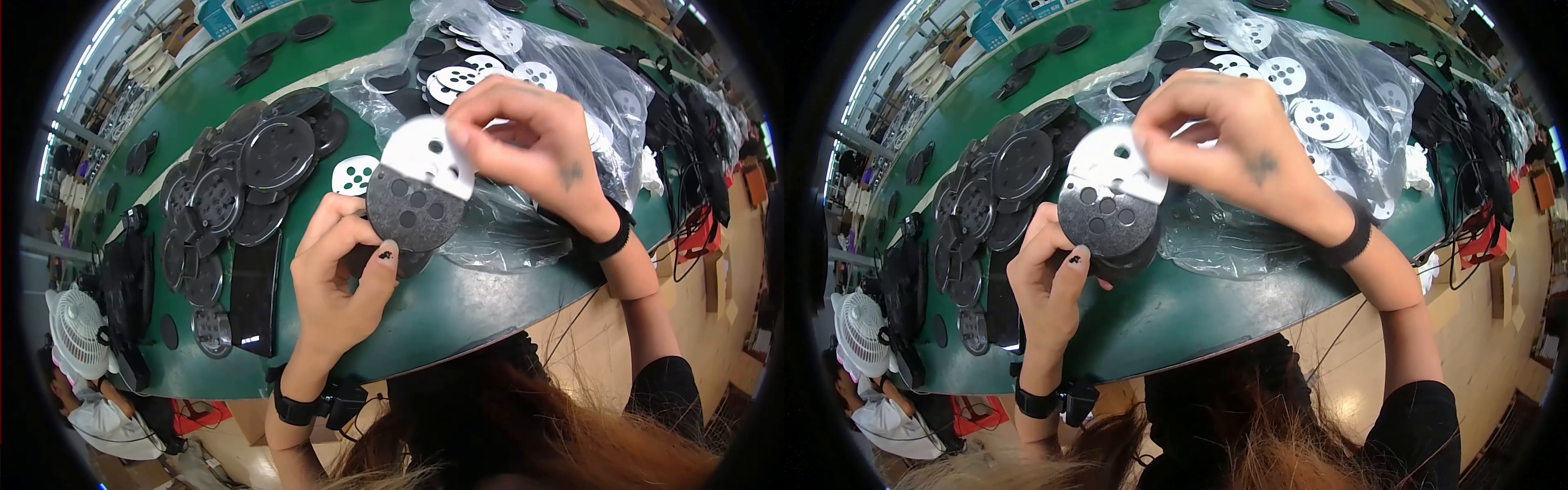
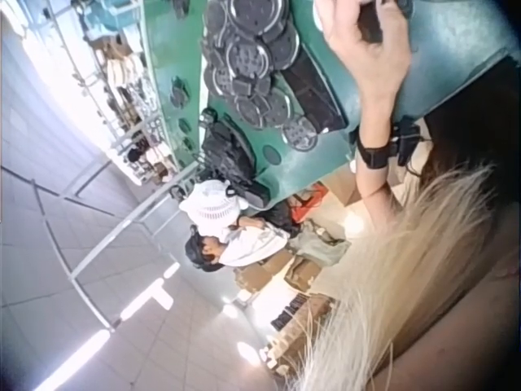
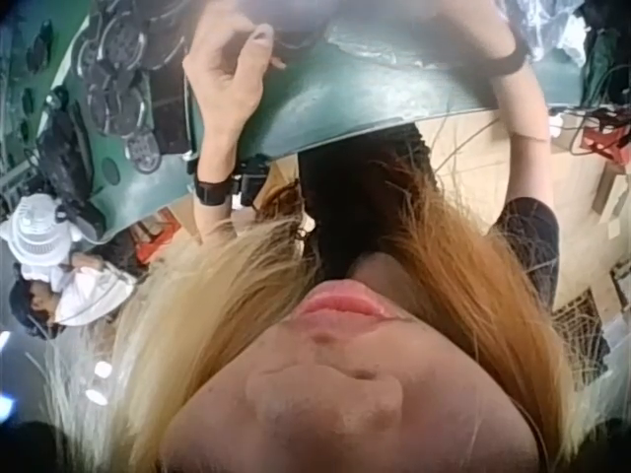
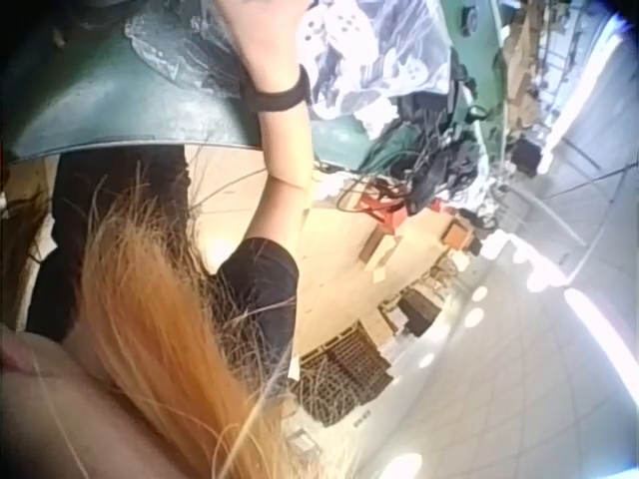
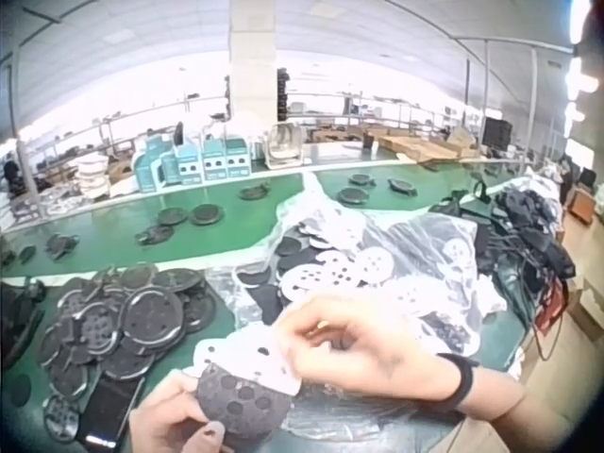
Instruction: Assembling small plastic components by inserting white discs into black circular frames on a factory workbench.
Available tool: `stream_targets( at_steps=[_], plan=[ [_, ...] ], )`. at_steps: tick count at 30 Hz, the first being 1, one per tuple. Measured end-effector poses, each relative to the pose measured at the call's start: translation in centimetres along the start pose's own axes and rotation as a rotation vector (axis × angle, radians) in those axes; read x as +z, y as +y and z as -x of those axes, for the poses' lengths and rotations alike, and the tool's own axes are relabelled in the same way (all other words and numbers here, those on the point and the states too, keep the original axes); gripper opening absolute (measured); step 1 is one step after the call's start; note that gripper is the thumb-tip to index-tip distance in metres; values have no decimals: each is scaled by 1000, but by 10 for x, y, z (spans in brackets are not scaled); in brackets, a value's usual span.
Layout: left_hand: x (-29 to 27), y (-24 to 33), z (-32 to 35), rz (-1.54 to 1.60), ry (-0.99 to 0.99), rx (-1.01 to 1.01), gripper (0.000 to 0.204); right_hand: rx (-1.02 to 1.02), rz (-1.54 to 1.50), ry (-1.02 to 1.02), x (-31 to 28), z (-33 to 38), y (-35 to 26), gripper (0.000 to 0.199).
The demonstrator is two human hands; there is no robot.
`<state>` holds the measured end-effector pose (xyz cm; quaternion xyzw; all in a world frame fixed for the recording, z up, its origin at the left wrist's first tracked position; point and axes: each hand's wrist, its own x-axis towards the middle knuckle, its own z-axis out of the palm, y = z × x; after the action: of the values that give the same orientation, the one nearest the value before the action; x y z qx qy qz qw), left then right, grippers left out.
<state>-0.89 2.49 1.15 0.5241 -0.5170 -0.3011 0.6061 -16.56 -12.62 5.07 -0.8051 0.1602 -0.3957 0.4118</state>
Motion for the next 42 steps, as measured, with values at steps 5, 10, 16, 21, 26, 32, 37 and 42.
stream_targets(
  at_steps=[5,10,16,21,26,32,37,42],
  plan=[
    [-10,-12,-3,-91,-94,189,8,41,-6,147,-6,-8,16,12],
    [-7,3,-1,13,-278,76,9,-23,103,-22,1,-8,25,18],
    [-6,-1,-4,19,-278,138,9,46,-53,-158,4,-4,5,20],
    [-10,-8,-3,-28,-83,212,12,407,-484,-427,-12,0,-19,22],
    [-5,-1,-5,53,-48,164,13,399,-728,-507,-9,5,-8,28],
    [-5,2,-5,67,-123,127,13,370,-850,-573,1,9,-1,41],
    [-8,-5,-5,-39,-157,144,13,377,-681,-713,-6,3,-13,65],
    [-4,-3,-4,-10,-143,98,14,389,-589,-792,-3,5,-15,81]
  ],
)
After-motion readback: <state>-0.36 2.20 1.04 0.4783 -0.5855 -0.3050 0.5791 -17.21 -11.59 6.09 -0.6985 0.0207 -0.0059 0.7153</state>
